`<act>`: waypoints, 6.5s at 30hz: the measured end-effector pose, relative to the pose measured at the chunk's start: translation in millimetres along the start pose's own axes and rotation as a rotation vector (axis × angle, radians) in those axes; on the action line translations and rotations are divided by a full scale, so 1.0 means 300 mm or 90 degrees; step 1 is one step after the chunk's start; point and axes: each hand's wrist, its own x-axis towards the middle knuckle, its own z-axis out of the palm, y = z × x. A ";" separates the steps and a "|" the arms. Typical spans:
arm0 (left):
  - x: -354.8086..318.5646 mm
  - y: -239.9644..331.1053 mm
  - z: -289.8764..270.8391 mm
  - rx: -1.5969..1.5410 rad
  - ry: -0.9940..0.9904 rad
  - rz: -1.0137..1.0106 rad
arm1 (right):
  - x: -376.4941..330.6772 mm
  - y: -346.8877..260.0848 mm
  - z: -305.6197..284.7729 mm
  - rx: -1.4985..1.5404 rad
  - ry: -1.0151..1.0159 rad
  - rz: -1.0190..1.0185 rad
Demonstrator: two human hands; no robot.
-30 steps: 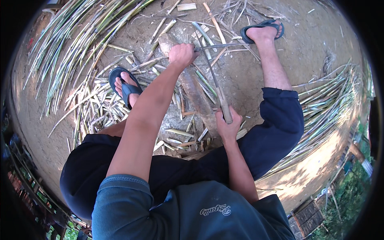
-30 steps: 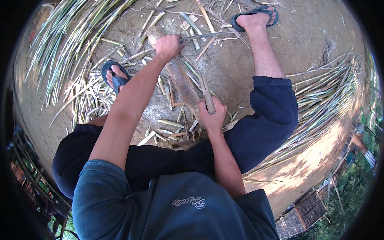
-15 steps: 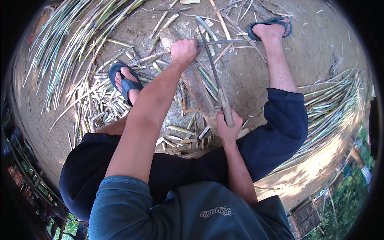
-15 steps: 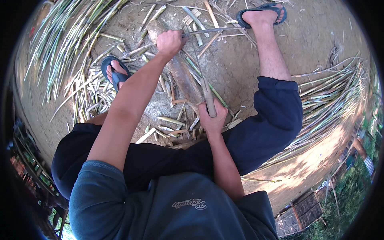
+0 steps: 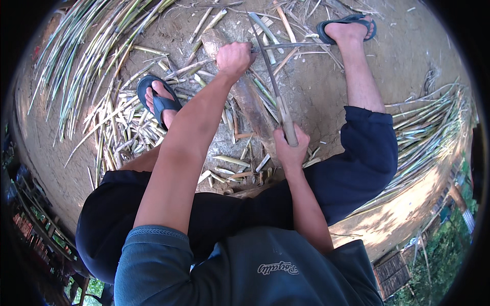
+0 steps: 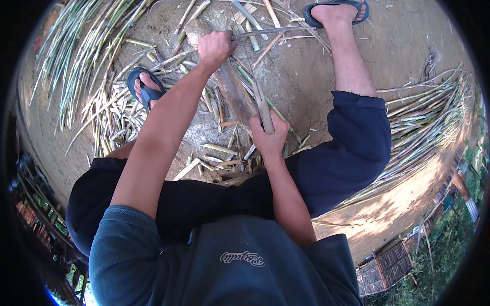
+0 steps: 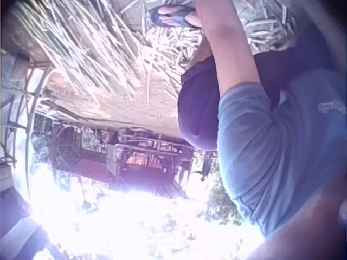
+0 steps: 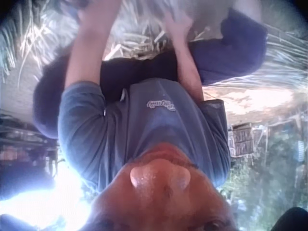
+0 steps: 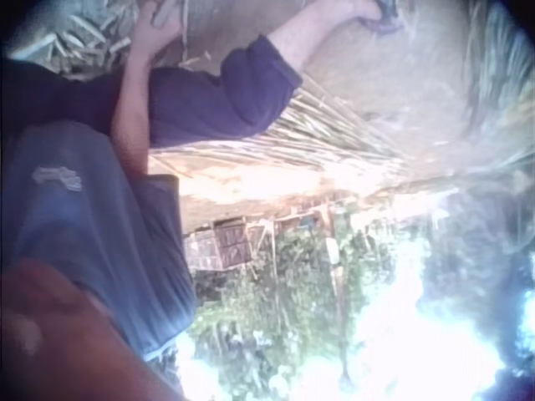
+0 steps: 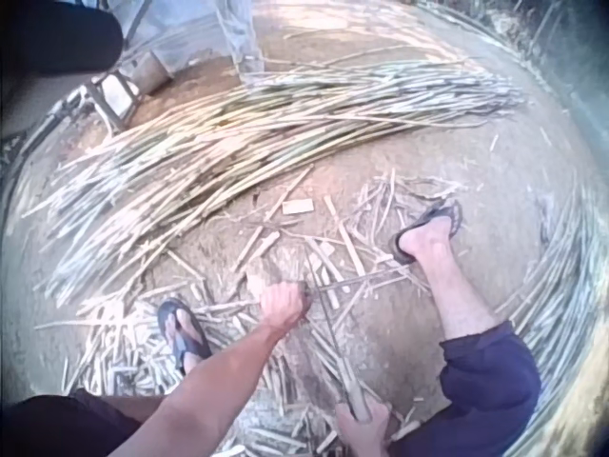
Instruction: The person sits on the ground and uses a large knife to chop long bamboo stalks into smaller pieces. They repeatedly pick up stalks, position them on a wooden block, and strike them with the knife to create uniform segments.
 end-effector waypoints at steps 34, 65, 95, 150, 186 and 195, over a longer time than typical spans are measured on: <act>-0.050 0.007 0.039 -0.013 0.044 0.038 | 0.125 -0.027 0.080 0.036 0.088 0.002; -0.523 -0.090 -1.045 -0.054 0.311 0.260 | -0.095 -0.065 0.027 -0.346 0.129 -0.235; -0.419 0.070 -0.954 -0.206 0.048 0.207 | 0.283 -0.899 -0.137 -0.502 -0.175 -0.459; -0.604 0.161 -1.089 -0.014 0.105 0.363 | 0.209 -0.825 -0.253 -0.217 -0.108 -0.693; -0.686 0.327 -0.664 0.379 -0.123 0.970 | -0.038 -0.223 -1.038 0.452 0.365 -0.024; -0.083 -0.171 -0.724 0.321 -0.200 0.461 | -0.032 0.783 -1.806 -0.022 0.581 0.317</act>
